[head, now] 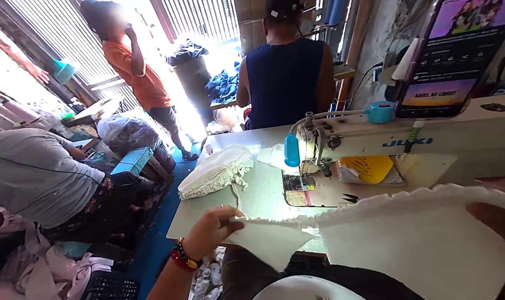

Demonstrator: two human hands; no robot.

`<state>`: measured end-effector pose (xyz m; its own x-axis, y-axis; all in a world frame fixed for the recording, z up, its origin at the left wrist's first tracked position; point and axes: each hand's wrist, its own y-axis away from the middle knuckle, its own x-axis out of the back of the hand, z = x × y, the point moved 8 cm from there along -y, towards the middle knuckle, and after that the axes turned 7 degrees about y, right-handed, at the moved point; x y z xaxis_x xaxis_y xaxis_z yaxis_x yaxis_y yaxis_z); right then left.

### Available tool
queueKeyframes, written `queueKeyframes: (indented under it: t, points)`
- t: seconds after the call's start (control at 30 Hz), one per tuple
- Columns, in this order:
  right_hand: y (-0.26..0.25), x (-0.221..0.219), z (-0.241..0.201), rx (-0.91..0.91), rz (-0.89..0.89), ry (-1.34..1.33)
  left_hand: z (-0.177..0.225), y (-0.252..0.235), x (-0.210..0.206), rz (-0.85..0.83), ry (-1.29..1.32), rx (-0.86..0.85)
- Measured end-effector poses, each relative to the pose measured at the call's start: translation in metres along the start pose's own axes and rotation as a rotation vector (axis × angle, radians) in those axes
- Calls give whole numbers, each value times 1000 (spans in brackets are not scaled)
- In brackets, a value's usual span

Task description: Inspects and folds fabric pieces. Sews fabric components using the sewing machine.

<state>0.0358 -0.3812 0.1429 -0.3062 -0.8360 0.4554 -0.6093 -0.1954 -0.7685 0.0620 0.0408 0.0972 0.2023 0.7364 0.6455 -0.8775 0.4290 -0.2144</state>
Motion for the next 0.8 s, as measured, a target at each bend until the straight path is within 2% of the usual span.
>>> queueKeyframes:
  t: [0.13, 0.2, 0.27, 0.33, 0.43, 0.53, 0.57, 0.6, 0.73, 0.8]
  points:
    - [-10, -21, 37, -209, -4, 86, 10, -28, 33, 101, -276, 36]
    - [-3, -20, 56, -164, 1, 81, 22, -32, 47, 241, -380, -54]
    - [12, -16, 76, -98, -71, 46, 28, -26, 50, 348, -425, -143]
    - [14, -21, 58, -104, -207, -2, 21, -15, 35, 338, -423, -156]
    - [34, -44, 44, -151, -553, 33, -16, 3, -19, 200, -437, -113]
    - [66, -68, 51, -331, -920, 16, -46, 22, -72, 41, -472, -137]
    - [71, -72, 53, -364, -962, 3, -50, 28, -82, 35, -466, -157]
    - [70, -75, 54, -357, -939, -10, -52, 32, -87, 39, -446, -160]
    - [43, -100, 44, -186, -595, 34, -52, 40, -98, 60, -399, -136]
    - [31, -130, 30, -90, -560, 28, -51, 41, -103, 50, -388, -126]
